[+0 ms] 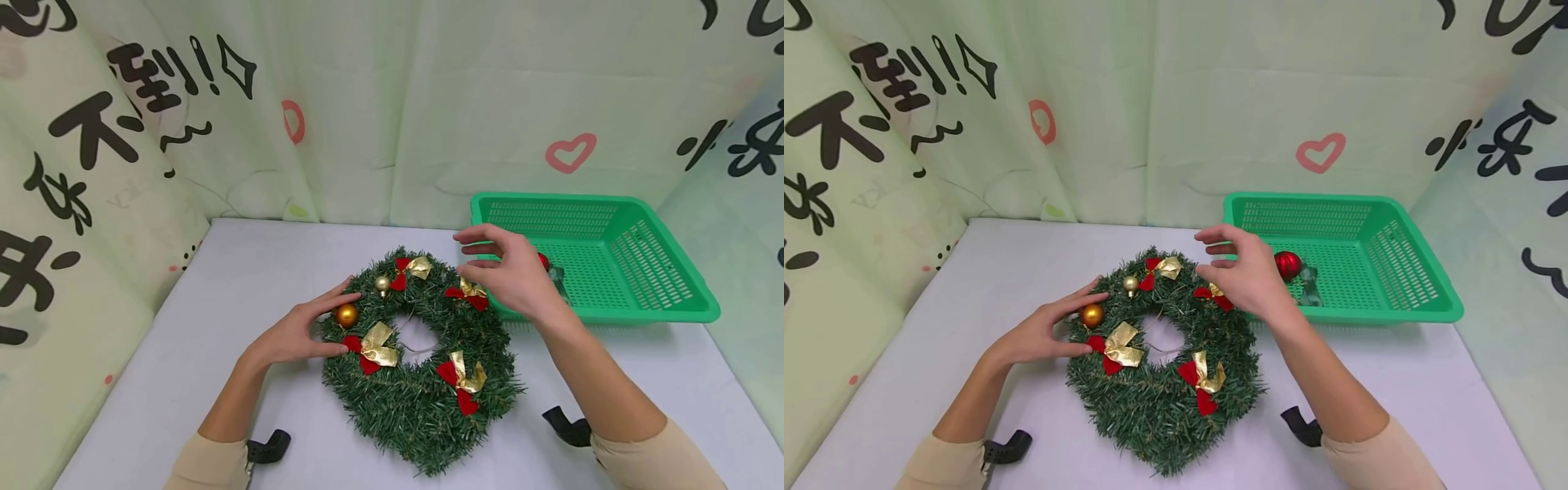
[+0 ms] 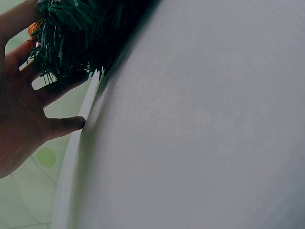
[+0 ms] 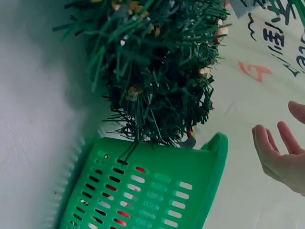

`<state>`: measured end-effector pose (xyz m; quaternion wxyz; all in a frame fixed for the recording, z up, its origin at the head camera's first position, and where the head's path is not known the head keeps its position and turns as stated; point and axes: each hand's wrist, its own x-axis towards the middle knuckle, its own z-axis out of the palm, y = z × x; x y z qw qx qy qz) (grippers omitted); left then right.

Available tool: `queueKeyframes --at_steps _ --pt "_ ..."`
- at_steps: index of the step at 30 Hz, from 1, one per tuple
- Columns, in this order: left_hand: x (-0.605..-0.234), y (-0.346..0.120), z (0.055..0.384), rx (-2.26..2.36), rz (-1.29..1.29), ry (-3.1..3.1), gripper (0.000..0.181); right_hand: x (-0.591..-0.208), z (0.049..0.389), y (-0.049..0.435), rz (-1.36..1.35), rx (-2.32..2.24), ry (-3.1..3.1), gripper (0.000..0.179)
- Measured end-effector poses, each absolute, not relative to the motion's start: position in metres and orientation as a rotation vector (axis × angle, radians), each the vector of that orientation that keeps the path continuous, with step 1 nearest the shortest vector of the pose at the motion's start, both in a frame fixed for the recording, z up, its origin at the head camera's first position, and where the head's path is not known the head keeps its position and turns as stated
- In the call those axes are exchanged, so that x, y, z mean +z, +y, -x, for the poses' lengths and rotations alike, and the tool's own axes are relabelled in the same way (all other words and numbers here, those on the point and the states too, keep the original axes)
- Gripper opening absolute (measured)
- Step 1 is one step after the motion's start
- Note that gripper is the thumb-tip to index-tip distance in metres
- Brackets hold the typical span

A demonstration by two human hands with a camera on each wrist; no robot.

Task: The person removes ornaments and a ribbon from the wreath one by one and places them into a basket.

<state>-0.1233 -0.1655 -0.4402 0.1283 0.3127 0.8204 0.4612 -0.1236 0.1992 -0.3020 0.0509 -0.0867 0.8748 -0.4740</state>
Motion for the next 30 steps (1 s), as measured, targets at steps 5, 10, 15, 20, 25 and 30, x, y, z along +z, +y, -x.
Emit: queueKeyframes --at_steps 5,10,15,20,25,30 --pt "-0.441 -0.166 0.122 1.329 -0.922 2.399 0.084 -0.305 0.128 0.193 0.291 -1.451 2.631 0.041" --pt "-0.442 -0.166 0.123 1.331 -0.919 2.407 0.084 -0.306 0.132 0.184 0.315 -1.462 2.605 0.040" --pt "-0.442 -0.166 0.124 1.337 -0.917 2.400 0.084 -0.309 0.135 0.175 0.355 -1.476 2.575 0.040" --pt "-0.441 -0.166 0.125 1.336 -0.926 2.390 0.085 -0.314 0.139 0.166 0.426 -1.487 2.556 0.039" --pt "-0.441 -0.166 0.124 1.334 -0.915 2.387 0.085 -0.315 0.144 0.158 0.477 -1.485 2.529 0.038" --pt "-0.441 -0.167 0.124 1.342 -0.911 2.379 0.084 -0.316 0.147 0.151 0.493 -1.452 2.515 0.038"
